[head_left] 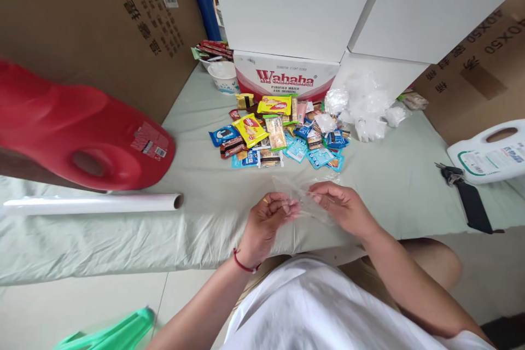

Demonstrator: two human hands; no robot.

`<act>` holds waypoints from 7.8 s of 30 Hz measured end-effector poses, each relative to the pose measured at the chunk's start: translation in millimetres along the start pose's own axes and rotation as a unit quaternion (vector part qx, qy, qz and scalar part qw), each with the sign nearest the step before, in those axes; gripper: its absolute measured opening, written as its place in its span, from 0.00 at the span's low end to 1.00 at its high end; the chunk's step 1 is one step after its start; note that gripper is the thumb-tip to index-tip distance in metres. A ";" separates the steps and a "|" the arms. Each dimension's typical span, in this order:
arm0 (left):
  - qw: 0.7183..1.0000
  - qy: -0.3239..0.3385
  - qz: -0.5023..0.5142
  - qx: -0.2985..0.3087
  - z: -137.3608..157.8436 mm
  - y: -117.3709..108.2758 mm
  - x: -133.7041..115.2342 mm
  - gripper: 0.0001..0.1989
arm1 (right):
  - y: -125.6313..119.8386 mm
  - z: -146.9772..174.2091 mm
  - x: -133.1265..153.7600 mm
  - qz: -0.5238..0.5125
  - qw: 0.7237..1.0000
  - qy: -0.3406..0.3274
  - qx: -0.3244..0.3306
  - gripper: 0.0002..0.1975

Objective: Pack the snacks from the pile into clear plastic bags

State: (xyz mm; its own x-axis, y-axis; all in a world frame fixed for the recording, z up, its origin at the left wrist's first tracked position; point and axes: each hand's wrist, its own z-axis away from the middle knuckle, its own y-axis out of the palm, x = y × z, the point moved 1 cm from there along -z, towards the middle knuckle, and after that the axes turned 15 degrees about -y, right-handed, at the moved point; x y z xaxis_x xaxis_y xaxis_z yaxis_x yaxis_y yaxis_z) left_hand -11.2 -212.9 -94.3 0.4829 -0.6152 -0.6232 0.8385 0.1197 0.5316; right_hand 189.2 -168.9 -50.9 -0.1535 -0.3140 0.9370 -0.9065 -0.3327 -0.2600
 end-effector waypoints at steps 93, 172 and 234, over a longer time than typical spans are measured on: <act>0.560 0.249 -0.760 -0.218 -72.7 -40.7 -30.8 0.27 | 65.6 -191.5 -66.6 0.518 0.850 0.072 0.064 0.29; 0.633 0.381 -0.669 0.082 26.7 -85.3 -50.8 0.29 | 3.9 103.5 -56.0 0.258 0.935 -0.203 0.133 0.07; 0.662 0.387 -0.634 -0.097 -25.0 -38.0 -15.6 0.16 | 0.1 -33.3 -23.3 0.308 0.807 -0.299 0.406 0.10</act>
State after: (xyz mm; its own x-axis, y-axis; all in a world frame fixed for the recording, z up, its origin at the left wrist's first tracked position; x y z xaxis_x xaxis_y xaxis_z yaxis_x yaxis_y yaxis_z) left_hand -44.2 -188.4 -119.1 -0.7198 0.2578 -0.6446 0.6734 0.0338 -0.7385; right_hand 179.6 -132.0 -64.9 -0.0389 -0.9343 0.3544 -0.1377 -0.3463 -0.9280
